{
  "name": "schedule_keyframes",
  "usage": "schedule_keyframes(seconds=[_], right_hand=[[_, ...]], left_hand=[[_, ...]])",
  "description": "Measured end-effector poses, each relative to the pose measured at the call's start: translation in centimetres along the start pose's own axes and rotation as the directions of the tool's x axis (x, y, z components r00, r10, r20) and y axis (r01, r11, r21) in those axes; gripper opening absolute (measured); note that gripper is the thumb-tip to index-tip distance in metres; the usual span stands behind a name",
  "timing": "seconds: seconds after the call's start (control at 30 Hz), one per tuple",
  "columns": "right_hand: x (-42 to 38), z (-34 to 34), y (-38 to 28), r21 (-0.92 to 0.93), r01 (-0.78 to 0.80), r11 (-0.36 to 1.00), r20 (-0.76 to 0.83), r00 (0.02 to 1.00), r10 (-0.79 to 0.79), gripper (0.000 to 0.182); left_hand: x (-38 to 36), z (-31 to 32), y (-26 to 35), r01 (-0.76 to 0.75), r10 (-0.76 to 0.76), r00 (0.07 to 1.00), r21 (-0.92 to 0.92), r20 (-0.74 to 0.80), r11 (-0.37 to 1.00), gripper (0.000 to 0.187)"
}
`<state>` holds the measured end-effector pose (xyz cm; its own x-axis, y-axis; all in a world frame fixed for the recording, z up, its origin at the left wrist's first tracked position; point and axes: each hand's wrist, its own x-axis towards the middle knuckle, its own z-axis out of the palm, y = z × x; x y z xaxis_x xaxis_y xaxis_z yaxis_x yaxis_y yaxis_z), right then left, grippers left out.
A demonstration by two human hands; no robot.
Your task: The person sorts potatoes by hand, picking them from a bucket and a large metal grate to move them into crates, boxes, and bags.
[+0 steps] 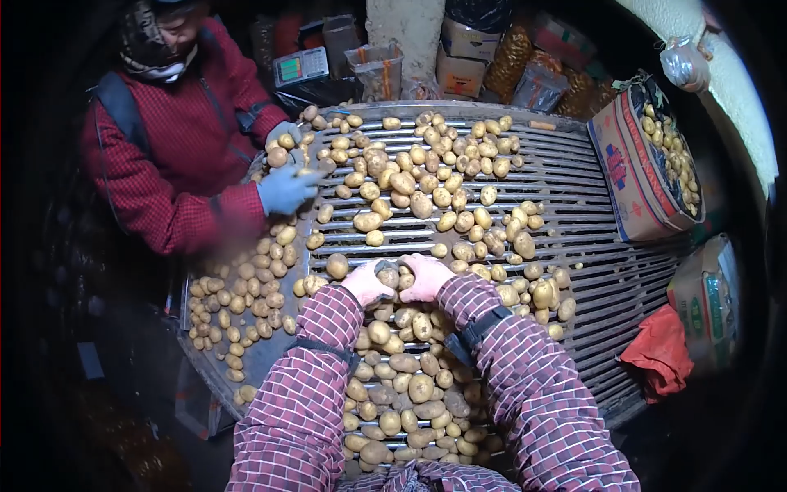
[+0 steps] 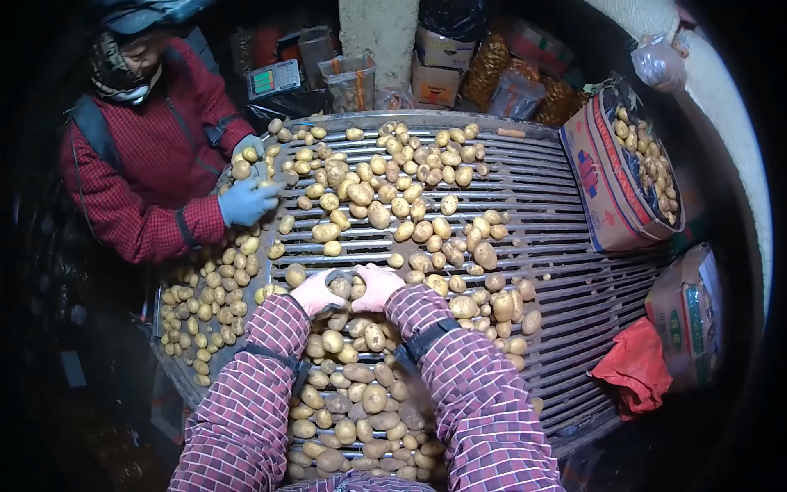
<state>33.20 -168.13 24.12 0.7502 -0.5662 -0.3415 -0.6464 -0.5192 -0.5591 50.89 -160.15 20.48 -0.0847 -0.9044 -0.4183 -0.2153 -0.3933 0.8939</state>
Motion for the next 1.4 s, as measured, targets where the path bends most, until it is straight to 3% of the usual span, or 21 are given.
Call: schedule_keyframes(seconds=[0.03,0.07,0.13,0.2,0.33,0.47,0.53,0.6,0.67,0.73,0.8,0.83,0.87,0.93,1.03,1.1,1.13,1.17,1.2,1.3,1.4], right_hand=[[-0.7,-0.2,-0.2,0.105,-0.015,0.994,-0.015,1.0,0.017,0.077],[-0.8,-0.2,-0.1,0.195,-0.024,0.981,-0.005,1.0,0.025,0.074],[-2.7,-0.8,-0.6,0.301,-0.024,0.953,-0.001,1.0,0.025,0.071],[-3.2,0.9,0.3,0.307,-0.063,0.95,0.014,0.998,0.062,0.065],[-5.7,1.7,-0.1,0.278,-0.056,0.959,-0.06,0.995,0.075,0.069],[-7.9,0.0,-1.3,0.334,-0.167,0.928,-0.088,0.975,0.207,0.071],[-8.5,-0.1,-0.6,0.359,-0.169,0.918,-0.127,0.965,0.228,0.066],[-9.0,-0.5,-1.7,0.155,-0.15,0.977,-0.152,0.973,0.174,0.064],[-9.6,-1.2,-4.4,-0.032,-0.068,0.997,-0.16,0.985,0.062,0.065],[-9.4,-1.9,-7.1,-0.123,0.007,0.992,0.088,0.996,0.004,0.068],[-8.1,0.2,-8.2,-0.29,0.102,0.952,0.351,0.936,0.007,0.068],[-8.0,2.3,-8.4,-0.423,0.09,0.902,0.306,0.951,0.049,0.064],[-8.2,1.4,-10.7,-0.415,0.139,0.899,0.443,0.894,0.067,0.056],[-8.3,1.3,-14.0,-0.554,-0.076,0.829,0.413,0.839,0.353,0.051],[-6.4,3.0,-11.6,-0.438,-0.098,0.894,0.363,0.89,0.275,0.06],[-5.2,3.7,-4.8,-0.034,-0.13,0.991,0.201,0.97,0.134,0.065],[-7.0,2.1,-5.0,0.385,-0.282,0.879,0.322,0.933,0.158,0.055],[-5.1,2.9,1.7,0.569,-0.189,0.8,0.342,0.94,-0.021,0.045],[-7.8,1.8,0.8,0.732,-0.267,0.627,0.329,0.944,0.017,0.043],[-12.8,1.5,-1.5,0.955,-0.172,0.241,0.168,0.985,0.039,0.035],[-12.6,3.3,-1.4,0.978,-0.056,0.203,0.067,0.997,-0.047,0.05]], left_hand=[[-0.4,0.9,0.4,-0.115,0.12,0.992,-0.114,0.032,0.987,0.069],[-0.3,1.8,-0.2,-0.22,0.234,0.97,0.159,-0.073,0.963,0.066],[-1.3,2.9,-0.4,-0.09,0.17,0.964,0.349,-0.206,0.933,0.061],[-1.8,3.5,-1.2,-0.068,0.121,0.982,0.33,-0.143,0.941,0.054],[-4.7,4.0,-2.7,-0.014,-0.013,0.991,-0.203,-0.131,0.979,0.06],[-11.1,2.2,-3.5,-0.019,0.05,0.999,-0.728,0.021,0.685,0.043],[-18.4,1.9,0.1,-0.041,-0.106,0.985,-0.774,-0.139,0.632,0.04],[-23.2,1.7,-0.8,-0.106,-0.091,0.974,-0.771,-0.207,0.628,0.044],[-27.1,1.9,-4.6,-0.171,-0.008,0.981,-0.885,-0.193,0.433,0.047],[-31.0,2.7,-4.2,-0.085,-0.157,0.968,-0.846,-0.195,0.526,0.05],[-33.6,3.8,-6.7,-0.116,-0.192,0.955,-0.881,-0.226,0.459,0.051],[-34.1,4.2,-8.3,-0.093,-0.206,0.957,-0.891,-0.203,0.443,0.051],[-34.8,4.4,-7.5,-0.075,-0.221,0.958,-0.902,-0.184,0.425,0.052],[-35.6,5.8,-6.9,-0.154,-0.205,0.948,-0.914,-0.244,0.375,0.047],[-36.3,6.5,-9.2,-0.233,-0.133,0.939,-0.873,-0.316,0.428,0.045],[-37.7,6.1,-7.8,-0.315,-0.097,0.91,-0.825,-0.402,0.469,0.041],[-38.1,6.3,-11.0,-0.265,-0.158,0.934,-0.917,-0.321,0.297,0.037],[-39.1,6.0,-11.9,-0.2,-0.193,0.948,-0.945,-0.253,0.257,0.037],[-40.0,5.6,-12.7,-0.125,-0.219,0.96,-0.968,-0.174,0.22,0.037],[-42.2,6.3,-14.7,-0.338,-0.101,0.933,-0.938,-0.345,0.077,0.035],[-44.4,6.6,-17.5,-0.442,-0.218,0.858,-0.885,-0.465,0.146,0.035]])
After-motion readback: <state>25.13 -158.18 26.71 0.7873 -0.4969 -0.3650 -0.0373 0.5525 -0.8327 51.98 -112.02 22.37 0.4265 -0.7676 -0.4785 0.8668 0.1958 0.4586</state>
